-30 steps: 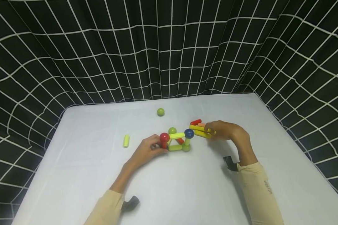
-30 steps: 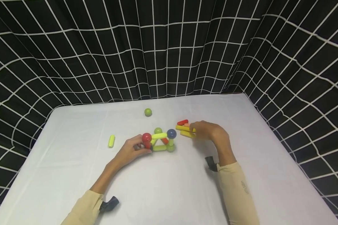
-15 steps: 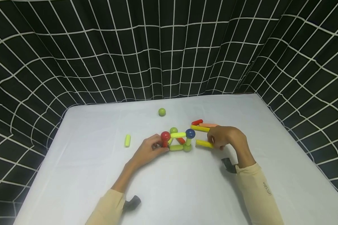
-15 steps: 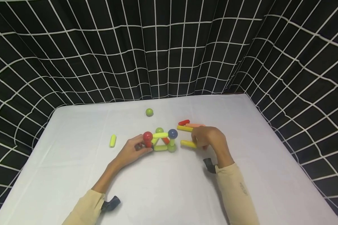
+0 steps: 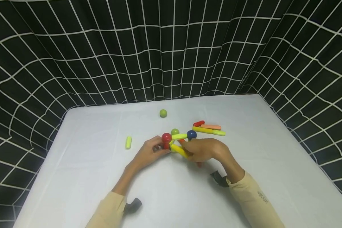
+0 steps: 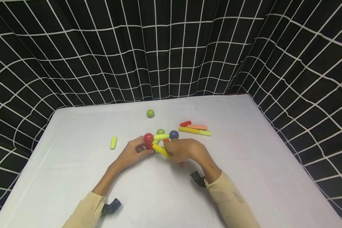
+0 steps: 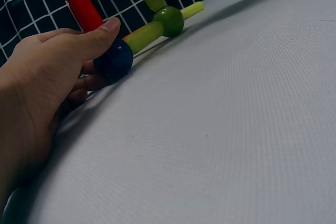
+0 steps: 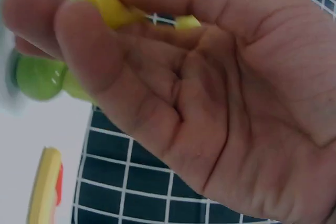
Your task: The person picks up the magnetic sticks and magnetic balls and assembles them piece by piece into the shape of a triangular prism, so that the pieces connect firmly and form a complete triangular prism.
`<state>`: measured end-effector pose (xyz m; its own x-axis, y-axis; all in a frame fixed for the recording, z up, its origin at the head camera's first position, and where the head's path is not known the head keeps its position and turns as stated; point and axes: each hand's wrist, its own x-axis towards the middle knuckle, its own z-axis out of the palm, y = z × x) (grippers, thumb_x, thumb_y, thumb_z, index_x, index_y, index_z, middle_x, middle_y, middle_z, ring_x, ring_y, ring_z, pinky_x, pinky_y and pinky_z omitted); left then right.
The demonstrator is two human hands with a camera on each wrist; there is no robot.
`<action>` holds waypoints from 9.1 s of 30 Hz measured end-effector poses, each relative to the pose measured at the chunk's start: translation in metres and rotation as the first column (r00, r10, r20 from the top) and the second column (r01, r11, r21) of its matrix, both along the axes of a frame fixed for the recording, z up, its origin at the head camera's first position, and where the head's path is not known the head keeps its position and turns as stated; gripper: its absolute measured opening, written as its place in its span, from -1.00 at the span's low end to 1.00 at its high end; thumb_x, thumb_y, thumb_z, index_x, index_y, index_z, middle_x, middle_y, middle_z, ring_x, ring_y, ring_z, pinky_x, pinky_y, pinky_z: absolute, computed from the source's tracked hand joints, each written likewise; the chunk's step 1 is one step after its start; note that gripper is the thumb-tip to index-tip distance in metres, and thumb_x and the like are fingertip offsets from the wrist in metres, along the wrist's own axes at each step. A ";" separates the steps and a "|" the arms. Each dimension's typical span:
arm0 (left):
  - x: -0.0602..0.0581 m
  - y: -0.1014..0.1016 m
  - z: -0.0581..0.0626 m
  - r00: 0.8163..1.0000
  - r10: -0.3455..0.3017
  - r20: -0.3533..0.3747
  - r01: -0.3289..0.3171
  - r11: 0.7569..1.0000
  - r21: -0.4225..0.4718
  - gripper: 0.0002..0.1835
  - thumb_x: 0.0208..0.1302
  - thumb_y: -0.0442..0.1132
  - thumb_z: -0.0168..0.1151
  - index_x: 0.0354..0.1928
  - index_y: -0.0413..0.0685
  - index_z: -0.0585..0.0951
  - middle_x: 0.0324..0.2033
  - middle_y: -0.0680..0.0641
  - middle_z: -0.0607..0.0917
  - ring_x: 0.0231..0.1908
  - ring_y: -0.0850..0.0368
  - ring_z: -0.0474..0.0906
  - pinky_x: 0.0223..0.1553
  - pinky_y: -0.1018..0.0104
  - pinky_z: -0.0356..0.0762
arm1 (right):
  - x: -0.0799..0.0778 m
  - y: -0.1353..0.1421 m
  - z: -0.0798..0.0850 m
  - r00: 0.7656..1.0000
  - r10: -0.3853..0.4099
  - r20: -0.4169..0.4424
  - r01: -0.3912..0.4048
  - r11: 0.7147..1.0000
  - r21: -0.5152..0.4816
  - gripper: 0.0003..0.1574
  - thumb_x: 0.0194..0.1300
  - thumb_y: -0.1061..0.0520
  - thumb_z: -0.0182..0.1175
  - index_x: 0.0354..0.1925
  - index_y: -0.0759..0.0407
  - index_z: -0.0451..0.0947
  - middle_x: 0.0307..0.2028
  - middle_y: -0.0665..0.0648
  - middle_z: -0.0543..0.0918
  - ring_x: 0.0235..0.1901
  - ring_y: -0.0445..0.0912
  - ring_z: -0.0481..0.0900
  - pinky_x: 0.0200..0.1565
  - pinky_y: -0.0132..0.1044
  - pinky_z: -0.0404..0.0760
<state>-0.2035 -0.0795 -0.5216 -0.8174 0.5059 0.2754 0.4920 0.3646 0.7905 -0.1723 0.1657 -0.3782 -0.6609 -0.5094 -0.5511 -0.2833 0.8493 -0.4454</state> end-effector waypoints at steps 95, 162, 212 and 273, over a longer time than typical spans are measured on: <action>-0.017 0.019 0.003 0.982 0.128 0.137 -0.140 0.987 0.075 -0.65 0.30 -0.12 0.48 0.10 0.00 0.73 0.09 -0.07 0.81 0.19 -0.03 0.72 0.30 0.01 0.62 | -0.068 0.044 -0.056 0.978 -0.096 -0.183 0.028 0.938 -0.344 -0.61 0.35 0.19 0.40 0.10 0.28 0.63 -0.10 0.18 0.77 -0.19 -0.05 0.65 -0.04 -0.20 0.72; -0.020 0.011 -0.001 0.982 0.094 0.163 -0.112 0.989 0.100 -0.71 0.32 -0.11 0.47 0.04 0.04 0.74 0.12 -0.06 0.80 0.24 -0.04 0.69 0.34 0.00 0.59 | -0.070 0.098 -0.034 0.909 -0.379 -0.171 0.414 0.869 0.271 -0.40 0.50 0.13 0.16 0.45 -0.04 0.44 0.44 0.41 0.42 0.25 0.32 0.41 0.27 0.35 0.52; -0.024 0.010 -0.004 0.984 0.051 0.172 -0.068 0.993 0.094 -0.72 0.38 -0.20 0.39 0.09 0.00 0.66 0.15 -0.08 0.75 0.36 -0.07 0.58 0.48 -0.03 0.44 | -0.124 0.029 0.008 0.925 -0.078 -0.372 -0.118 0.872 -0.476 -0.59 0.46 0.26 0.25 0.22 0.25 0.49 0.06 0.29 0.69 0.05 0.12 0.71 0.18 0.02 0.72; -0.024 0.012 -0.006 0.991 0.069 0.115 -0.074 0.997 0.034 -0.65 0.37 -0.13 0.40 0.16 0.03 0.64 0.11 -0.03 0.77 0.30 0.01 0.62 0.45 0.01 0.48 | -0.021 0.029 0.026 0.895 0.173 -0.411 -0.309 0.905 -0.291 -0.42 0.34 0.11 0.44 0.29 -0.08 0.57 -0.02 -0.13 0.69 -0.08 -0.23 0.59 0.00 -0.22 0.69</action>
<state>-0.2275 -0.0678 -0.5276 -0.8782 0.4358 0.1971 0.3723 0.3641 0.8537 -0.1935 0.1950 -0.3523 -0.6113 -0.7894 -0.0563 -0.6592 0.5472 -0.5158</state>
